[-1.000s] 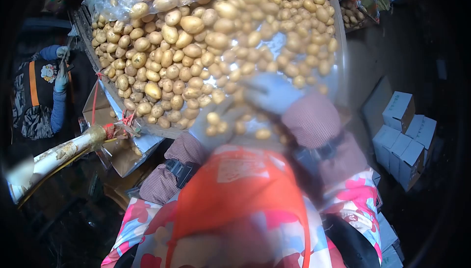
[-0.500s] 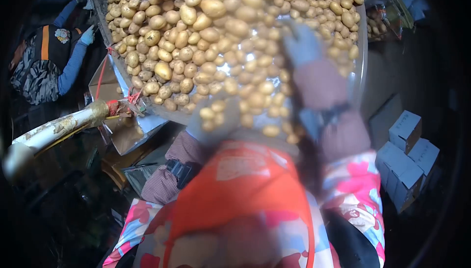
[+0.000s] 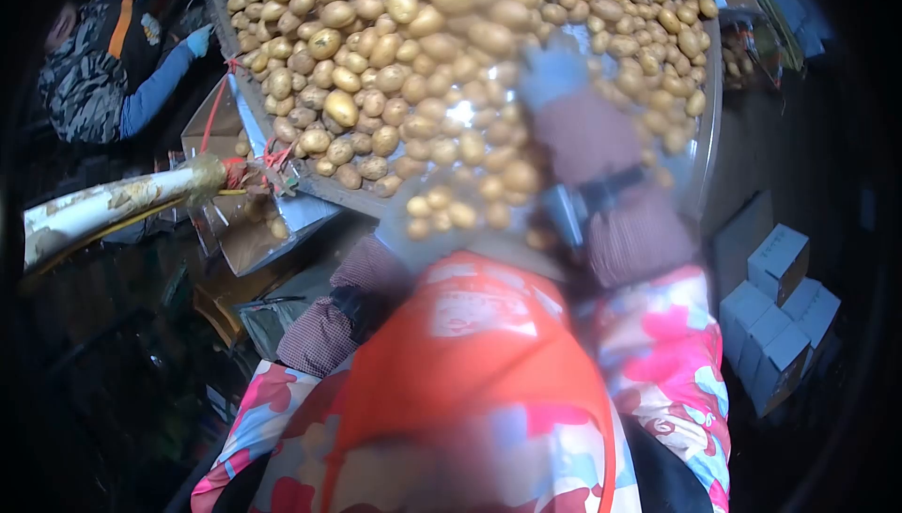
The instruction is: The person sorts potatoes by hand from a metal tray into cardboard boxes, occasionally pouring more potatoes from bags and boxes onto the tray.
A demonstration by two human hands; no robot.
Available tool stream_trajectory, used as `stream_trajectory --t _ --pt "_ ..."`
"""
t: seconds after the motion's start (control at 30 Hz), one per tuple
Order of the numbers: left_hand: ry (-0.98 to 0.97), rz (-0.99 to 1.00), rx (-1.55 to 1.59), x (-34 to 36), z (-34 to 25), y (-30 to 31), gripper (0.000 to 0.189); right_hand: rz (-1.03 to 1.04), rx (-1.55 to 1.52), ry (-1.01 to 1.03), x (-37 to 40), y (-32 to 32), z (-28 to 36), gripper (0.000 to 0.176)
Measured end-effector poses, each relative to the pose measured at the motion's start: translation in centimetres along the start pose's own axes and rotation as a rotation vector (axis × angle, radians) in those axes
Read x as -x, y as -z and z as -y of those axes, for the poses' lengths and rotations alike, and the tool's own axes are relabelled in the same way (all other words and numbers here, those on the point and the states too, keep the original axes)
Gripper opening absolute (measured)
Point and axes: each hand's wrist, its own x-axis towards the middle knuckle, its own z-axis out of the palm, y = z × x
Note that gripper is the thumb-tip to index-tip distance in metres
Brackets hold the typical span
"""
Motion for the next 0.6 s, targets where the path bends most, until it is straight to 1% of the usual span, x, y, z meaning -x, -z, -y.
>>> stream_trajectory --t 0.03,0.07,0.1,0.13,0.17,0.23,0.27,0.3,0.33,0.37,0.43,0.47,0.5,0.53,0.6 --pt "0.101 -0.055 0.236 0.1 -0.3 0.5 0.020 0.088 -0.021 0.007 0.4 0.7 0.7 0.047" --pt "0.271 -0.115 0.616 0.4 -0.2 1.0 0.022 0.185 -0.040 0.013 1.8 2.2 1.5 0.049" --pt "0.338 -0.147 0.779 0.8 -0.1 1.4 0.023 0.279 -0.055 0.019 2.8 3.3 2.2 0.050" --pt "0.404 -0.193 0.942 1.2 -0.1 1.7 0.025 0.288 -0.033 0.046 3.1 3.8 2.3 0.049" --pt "0.376 -0.223 0.886 1.7 0.1 1.7 0.027 0.300 -0.012 0.072 3.6 4.2 2.0 0.048" --pt "0.307 -0.168 1.005 2.5 1.7 3.0 0.028 0.348 -0.030 0.088 3.1 4.3 0.8 0.045" --pt "0.263 -0.077 1.178 2.9 4.7 4.4 0.034 0.391 -0.068 0.076 2.6 4.3 0.0 0.043" --pt "0.218 -0.031 1.162 3.2 5.8 5.4 0.039 0.438 -0.108 0.063 2.3 4.5 -0.3 0.041" --pt "0.172 0.015 1.146 3.5 6.9 6.3 0.043 0.435 -0.124 0.063 1.8 5.4 0.2 0.040" --pt "0.133 0.011 0.944 3.3 7.1 7.0 0.043 0.433 -0.139 0.062 1.4 6.8 1.1 0.040" --pt "0.184 -0.028 0.929 4.1 7.1 8.6 0.042 0.273 -0.122 0.048 2.2 7.1 4.1 0.039" --pt "0.264 -0.053 1.116 4.9 6.4 9.4 0.042 0.188 -0.221 0.102 3.4 5.6 4.3 0.040" --pt "0.292 -0.072 1.206 6.1 5.9 9.9 0.042 0.104 -0.325 0.149 5.0 4.2 4.6 0.041" --pt "0.319 -0.094 1.296 7.2 5.3 10.4 0.042 0.130 -0.262 0.196 6.6 3.5 5.6 0.041" --pt "0.250 -0.135 1.284 8.9 4.3 11.4 0.044 0.160 -0.134 0.310 8.6 2.4 7.7 0.043"
